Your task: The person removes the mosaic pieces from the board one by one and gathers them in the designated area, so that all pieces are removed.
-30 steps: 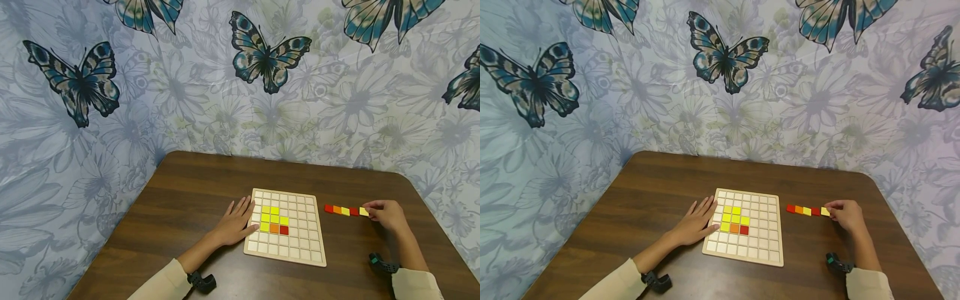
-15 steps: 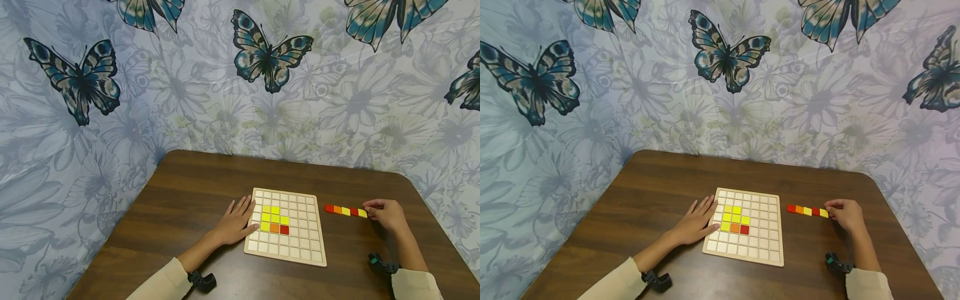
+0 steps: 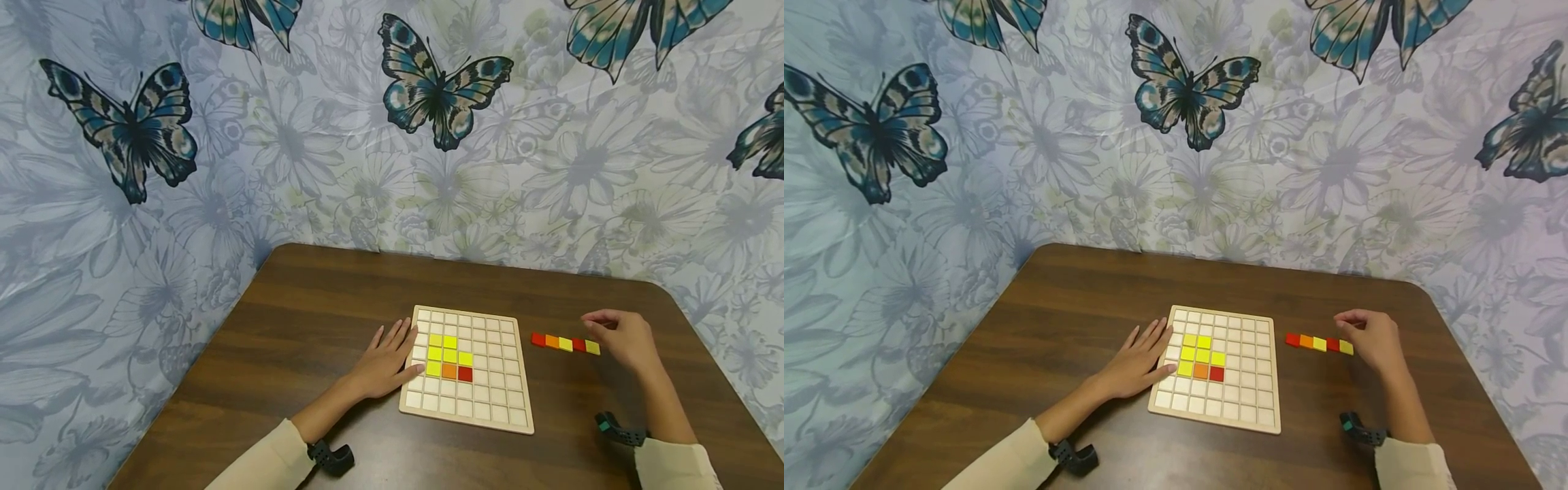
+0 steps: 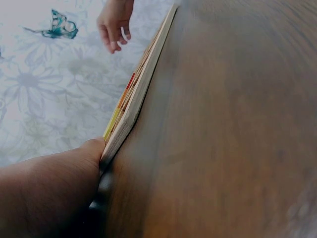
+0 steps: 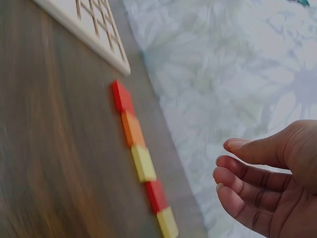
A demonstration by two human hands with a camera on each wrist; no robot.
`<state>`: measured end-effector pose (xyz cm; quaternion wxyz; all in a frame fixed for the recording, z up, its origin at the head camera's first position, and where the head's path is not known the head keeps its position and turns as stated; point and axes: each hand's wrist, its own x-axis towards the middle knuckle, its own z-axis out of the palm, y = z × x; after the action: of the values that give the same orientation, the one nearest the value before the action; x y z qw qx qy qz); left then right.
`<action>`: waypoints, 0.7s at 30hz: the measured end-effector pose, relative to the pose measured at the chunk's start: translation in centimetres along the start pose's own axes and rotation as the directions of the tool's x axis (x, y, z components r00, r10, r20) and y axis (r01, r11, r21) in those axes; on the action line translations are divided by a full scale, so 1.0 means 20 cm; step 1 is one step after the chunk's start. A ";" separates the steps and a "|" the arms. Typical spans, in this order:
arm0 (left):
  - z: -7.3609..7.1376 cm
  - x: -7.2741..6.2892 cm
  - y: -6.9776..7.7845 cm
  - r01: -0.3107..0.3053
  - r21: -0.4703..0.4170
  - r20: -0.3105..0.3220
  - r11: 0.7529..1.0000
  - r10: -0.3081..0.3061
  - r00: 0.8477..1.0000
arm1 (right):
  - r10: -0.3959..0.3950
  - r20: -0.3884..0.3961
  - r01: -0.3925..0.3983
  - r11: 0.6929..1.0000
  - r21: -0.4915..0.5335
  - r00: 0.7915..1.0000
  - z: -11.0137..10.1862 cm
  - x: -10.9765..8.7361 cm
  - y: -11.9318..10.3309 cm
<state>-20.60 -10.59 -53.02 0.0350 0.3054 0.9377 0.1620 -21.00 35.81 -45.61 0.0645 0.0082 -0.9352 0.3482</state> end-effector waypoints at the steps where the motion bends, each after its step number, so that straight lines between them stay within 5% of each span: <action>1: 0.00 0.00 0.00 -0.003 -0.002 -0.003 1.000 0.003 1.000 | -0.010 0.001 0.010 1.000 0.008 1.000 0.00 0.00 -0.02; 21: -0.01 -0.01 0.01 0.004 0.004 0.007 1.000 -0.004 1.000 | -0.162 0.043 0.160 0.986 0.042 0.986 0.19 -0.02 -0.28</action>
<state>-20.41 -10.62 -52.86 0.0381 0.3041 0.9385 0.1588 -20.65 29.18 -44.87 0.0704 0.0931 -0.9258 0.3596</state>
